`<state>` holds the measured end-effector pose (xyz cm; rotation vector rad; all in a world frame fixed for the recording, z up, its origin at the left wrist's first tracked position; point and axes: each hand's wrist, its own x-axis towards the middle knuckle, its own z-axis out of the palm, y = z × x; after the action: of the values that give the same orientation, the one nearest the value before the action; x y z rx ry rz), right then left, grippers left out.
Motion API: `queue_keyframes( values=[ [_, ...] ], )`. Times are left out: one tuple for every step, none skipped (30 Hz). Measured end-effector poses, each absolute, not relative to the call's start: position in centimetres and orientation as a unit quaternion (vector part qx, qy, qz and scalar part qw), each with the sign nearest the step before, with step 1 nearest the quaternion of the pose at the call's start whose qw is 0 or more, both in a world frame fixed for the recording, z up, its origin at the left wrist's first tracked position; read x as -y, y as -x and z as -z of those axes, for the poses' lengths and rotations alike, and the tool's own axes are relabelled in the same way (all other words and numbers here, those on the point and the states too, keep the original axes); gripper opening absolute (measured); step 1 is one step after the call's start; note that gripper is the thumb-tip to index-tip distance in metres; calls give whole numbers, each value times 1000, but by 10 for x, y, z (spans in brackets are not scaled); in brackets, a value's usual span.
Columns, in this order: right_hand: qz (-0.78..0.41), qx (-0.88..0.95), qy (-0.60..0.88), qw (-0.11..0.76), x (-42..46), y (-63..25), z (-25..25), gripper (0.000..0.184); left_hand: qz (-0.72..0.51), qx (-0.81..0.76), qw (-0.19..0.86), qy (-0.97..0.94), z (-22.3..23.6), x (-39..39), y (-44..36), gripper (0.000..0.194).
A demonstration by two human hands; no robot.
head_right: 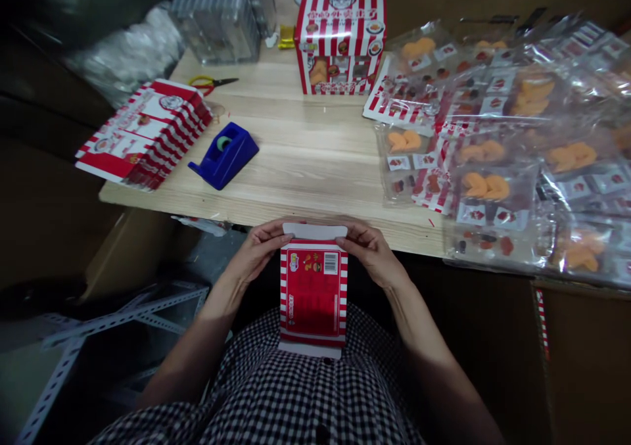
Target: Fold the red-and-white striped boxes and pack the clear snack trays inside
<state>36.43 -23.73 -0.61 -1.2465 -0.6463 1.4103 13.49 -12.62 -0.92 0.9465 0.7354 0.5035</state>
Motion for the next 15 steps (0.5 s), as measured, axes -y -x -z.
queue_keyframes(
  values=[
    [-588,267,528,551,238,-363,9,25,-255,-351,788,-436,12,129,-137,31],
    [-582,263,532,555,239,-361,11,23,-278,-360,778,-433,15,133,-140,29],
    [-576,262,536,559,240,-358,14,23,-299,-369,766,-433,19,137,-142,27],
    [-567,266,540,562,241,-355,16,23,-316,-377,754,-435,21,140,-144,27],
    [-554,278,545,565,242,-353,17,24,-327,-385,742,-440,24,143,-146,27],
    [-536,295,552,567,242,-351,18,25,-335,-389,732,-448,26,145,-147,27],
    [-519,313,556,568,243,-350,18,24,-340,-391,724,-456,27,147,-147,26],
    [-508,330,559,566,243,-349,18,21,-344,-388,719,-464,28,147,-147,23],
    [-503,344,560,562,243,-350,17,18,-346,-380,717,-470,28,147,-146,20],
    [-503,355,558,557,244,-351,16,16,-347,-371,718,-476,27,146,-144,17],
    [-504,365,555,552,244,-353,15,14,-345,-360,718,-486,26,144,-142,15],
    [-506,376,551,546,245,-356,14,13,-340,-351,717,-498,24,142,-139,14],
    [-509,387,548,540,246,-359,13,13,-332,-342,714,-513,22,140,-137,14],
    [-512,398,544,533,246,-362,11,13,-322,-334,709,-531,20,137,-134,14],
    [-514,405,543,526,247,-365,9,13,-311,-324,704,-550,18,135,-132,15]
  ],
)
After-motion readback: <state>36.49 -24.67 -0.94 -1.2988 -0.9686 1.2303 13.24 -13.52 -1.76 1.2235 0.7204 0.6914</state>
